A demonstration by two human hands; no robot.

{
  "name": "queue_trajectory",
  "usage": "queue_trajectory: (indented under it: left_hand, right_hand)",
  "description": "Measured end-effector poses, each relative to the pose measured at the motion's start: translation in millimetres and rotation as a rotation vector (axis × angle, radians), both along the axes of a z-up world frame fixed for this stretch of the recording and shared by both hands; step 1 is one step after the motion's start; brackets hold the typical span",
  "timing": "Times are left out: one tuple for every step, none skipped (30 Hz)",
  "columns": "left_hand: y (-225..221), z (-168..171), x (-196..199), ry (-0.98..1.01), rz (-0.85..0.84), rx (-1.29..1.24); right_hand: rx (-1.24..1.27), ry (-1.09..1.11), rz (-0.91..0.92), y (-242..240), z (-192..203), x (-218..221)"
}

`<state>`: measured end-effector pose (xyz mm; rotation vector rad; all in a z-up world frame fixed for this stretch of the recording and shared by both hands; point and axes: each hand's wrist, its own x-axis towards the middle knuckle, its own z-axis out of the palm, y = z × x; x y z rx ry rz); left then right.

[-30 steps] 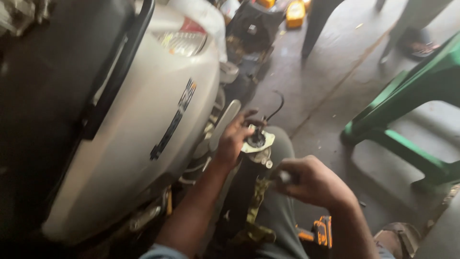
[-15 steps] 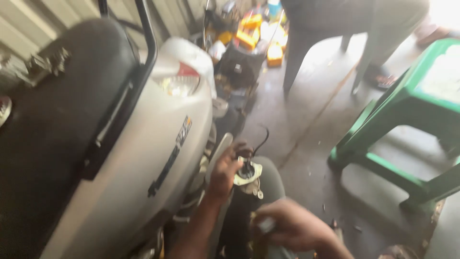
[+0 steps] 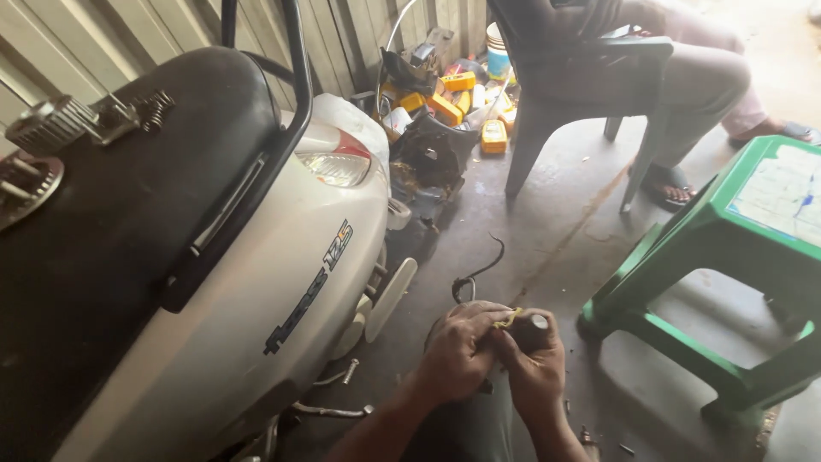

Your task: Disassembling and inspecting a motorcycle starter motor using a screwdriver.

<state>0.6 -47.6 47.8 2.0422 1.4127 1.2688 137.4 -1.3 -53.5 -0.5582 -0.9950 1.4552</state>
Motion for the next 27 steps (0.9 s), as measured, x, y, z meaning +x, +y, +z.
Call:
queue_trajectory:
  left_hand:
    - [1.8,-4.7,-0.1,0.009,0.000,-0.004]
    - [3.8,-10.2,0.6,-0.015,0.010,-0.007]
    - [6.3,-16.0,1.3,-0.039,0.021,-0.011]
    - [5.7,-12.6,3.5,-0.034,0.015,-0.018]
    - [5.2,-9.0,5.6,-0.086,0.002,-0.036]
    - [5.6,-5.2,7.2,-0.140,-0.011,-0.051]
    - [6.4,-5.5,7.7,-0.134,-0.015,-0.056]
    - [7.0,-6.0,8.0,-0.178,-0.033,-0.089]
    - [7.5,-6.3,7.8,-0.222,-0.052,-0.122]
    - [8.4,-5.8,8.9,-0.219,-0.053,-0.127]
    - [9.0,-5.4,9.6,-0.238,-0.056,-0.150]
    - [9.4,-5.4,10.7,-0.261,-0.057,-0.172]
    - [10.2,-9.9,9.6,-0.260,-0.056,-0.175]
    - [11.3,-14.4,8.8,-0.296,-0.084,-0.179]
    - [12.2,-18.7,7.8,-0.333,-0.111,-0.182]
    - [12.1,-26.8,4.6,-0.333,-0.111,-0.181]
    - [11.8,-34.7,1.4,-0.374,-0.124,-0.150]
    - [12.0,-42.6,-1.9,-0.415,-0.138,-0.118]
    - [10.2,-49.8,-5.7,-0.415,-0.139,-0.118]
    - [9.5,-56.9,-10.1,-0.438,-0.107,-0.128]
    - [9.3,-63.8,-15.0,-0.462,-0.075,-0.138]
    - [12.3,-66.9,-21.5,-0.463,-0.078,-0.138]
    - [15.5,-70.3,-28.7,-0.447,-0.055,-0.207]
    - [15.9,-75.3,-35.3,-0.434,-0.027,-0.278]
    - [15.9,-70.8,-39.9,-0.440,-0.025,-0.280]
    - [16.2,-66.1,-44.7,-0.409,-0.024,-0.342]
    - [16.3,-61.3,-49.5,-0.377,-0.024,-0.403]
  right_hand:
    - [-0.004,0.009,0.000,-0.7,9.7,-1.1]
    - [0.005,-0.024,-0.028,-1.7,18.6,-0.9]
    - [0.014,-0.057,-0.056,-2.0,27.4,-0.5]
    - [0.006,-0.051,-0.062,-0.9,19.8,1.2]
    - [0.031,-0.074,-0.077,0.1,12.4,2.7]
    - [0.059,-0.097,-0.091,2.4,5.3,3.6]
    - [0.055,-0.092,-0.095,5.4,2.4,6.8]
    - [0.066,-0.051,-0.058,8.3,-0.5,10.0]
    - [0.077,-0.010,-0.020,11.1,-3.4,12.6]
    - [0.072,-0.007,-0.023,12.8,-7.1,14.4]
    - [0.054,0.035,0.015,14.2,-10.8,15.6]
    - [0.036,0.075,0.055,15.8,-14.6,17.5]
    - [0.033,0.076,0.055,14.4,-12.7,16.3]
    - [-0.010,0.110,0.053,13.5,-10.4,15.6]
    - [-0.054,0.144,0.052,12.3,-7.9,14.6]
    - [-0.054,0.144,0.051,17.4,-10.3,16.4]
    - [-0.124,0.198,0.008,22.5,-12.5,18.1]
    - [-0.195,0.252,-0.037,27.7,-14.8,19.8]
    - [-0.194,0.252,-0.038,30.4,-11.7,29.3]
    - [-0.200,0.344,-0.007,33.8,-8.3,38.4]
    - [-0.204,0.437,0.025,37.4,-4.8,47.1]
    - [-0.204,0.435,0.022,29.5,20.2,52.2]
    - [-0.060,0.488,0.187,21.6,44.9,56.5]
    - [0.079,0.533,0.357,12.1,68.8,60.8]
    - [0.075,0.528,0.359,9.0,46.4,69.1]
    - [0.251,0.358,0.537,6.3,24.4,77.5]
    - [0.425,0.181,0.712,3.5,2.8,86.2]
